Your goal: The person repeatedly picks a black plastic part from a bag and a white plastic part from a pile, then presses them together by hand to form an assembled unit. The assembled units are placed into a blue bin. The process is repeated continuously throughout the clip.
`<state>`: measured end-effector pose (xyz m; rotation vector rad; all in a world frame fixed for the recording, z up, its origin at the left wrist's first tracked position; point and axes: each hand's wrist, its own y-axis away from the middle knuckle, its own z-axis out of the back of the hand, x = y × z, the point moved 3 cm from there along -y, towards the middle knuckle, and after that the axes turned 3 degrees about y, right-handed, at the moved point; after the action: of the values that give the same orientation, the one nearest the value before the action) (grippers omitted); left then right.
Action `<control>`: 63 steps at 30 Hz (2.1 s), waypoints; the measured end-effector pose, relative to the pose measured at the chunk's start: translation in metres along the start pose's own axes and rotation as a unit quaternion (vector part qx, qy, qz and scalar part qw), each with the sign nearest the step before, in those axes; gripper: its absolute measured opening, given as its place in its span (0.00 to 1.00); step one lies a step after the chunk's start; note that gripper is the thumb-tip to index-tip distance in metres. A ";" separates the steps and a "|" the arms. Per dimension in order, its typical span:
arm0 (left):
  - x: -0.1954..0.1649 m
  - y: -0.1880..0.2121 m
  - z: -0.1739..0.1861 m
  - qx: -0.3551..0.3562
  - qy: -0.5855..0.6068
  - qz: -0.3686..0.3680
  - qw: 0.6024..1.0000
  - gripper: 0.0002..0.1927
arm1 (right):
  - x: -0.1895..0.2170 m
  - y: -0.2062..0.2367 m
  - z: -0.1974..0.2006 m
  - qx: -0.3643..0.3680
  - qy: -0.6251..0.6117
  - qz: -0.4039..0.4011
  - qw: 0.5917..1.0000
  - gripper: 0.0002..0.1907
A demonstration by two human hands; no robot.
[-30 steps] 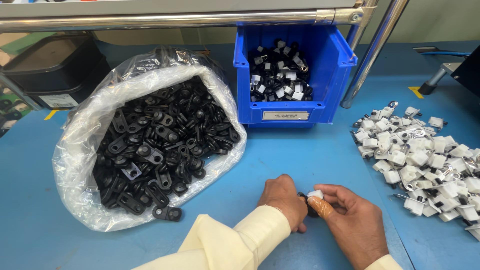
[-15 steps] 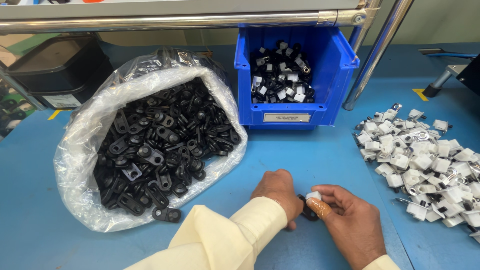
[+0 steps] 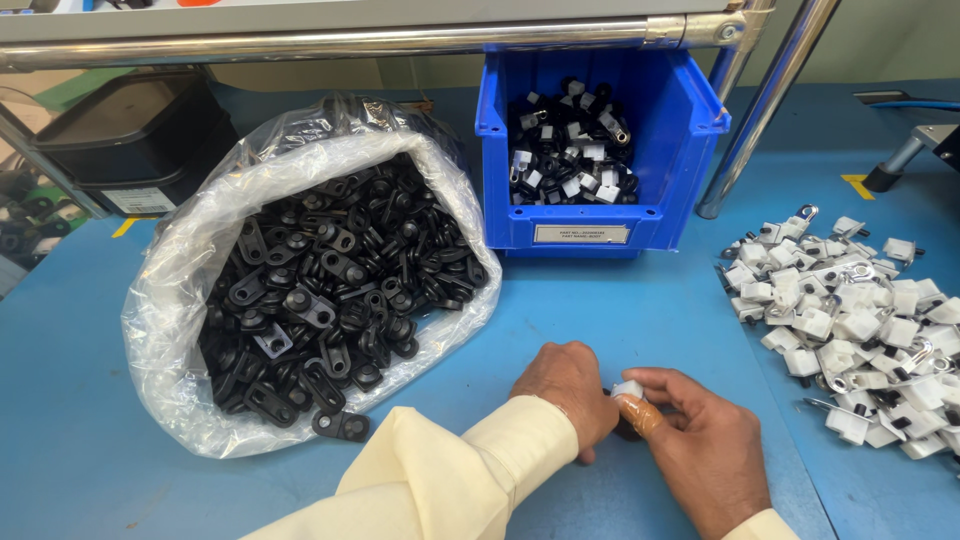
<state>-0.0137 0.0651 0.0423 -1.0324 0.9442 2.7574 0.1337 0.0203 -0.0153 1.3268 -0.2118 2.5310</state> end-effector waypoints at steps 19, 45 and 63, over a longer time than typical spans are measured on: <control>0.027 -0.021 -0.004 0.041 0.175 0.034 0.983 0.10 | 0.026 -0.003 0.006 0.059 0.153 0.259 0.952 0.15; 0.041 -0.014 -0.026 -0.008 0.287 0.008 0.958 0.09 | -0.021 -0.044 -0.012 0.204 -0.128 -0.031 0.970 0.17; 0.006 0.008 -0.007 -0.118 -0.067 -0.007 0.991 0.14 | -0.006 -0.012 -0.005 0.105 -0.014 0.077 0.991 0.17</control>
<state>-0.0157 0.0541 0.0387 -0.8594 0.6016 2.9369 0.1371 0.0321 -0.0231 1.4747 -0.0572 2.7282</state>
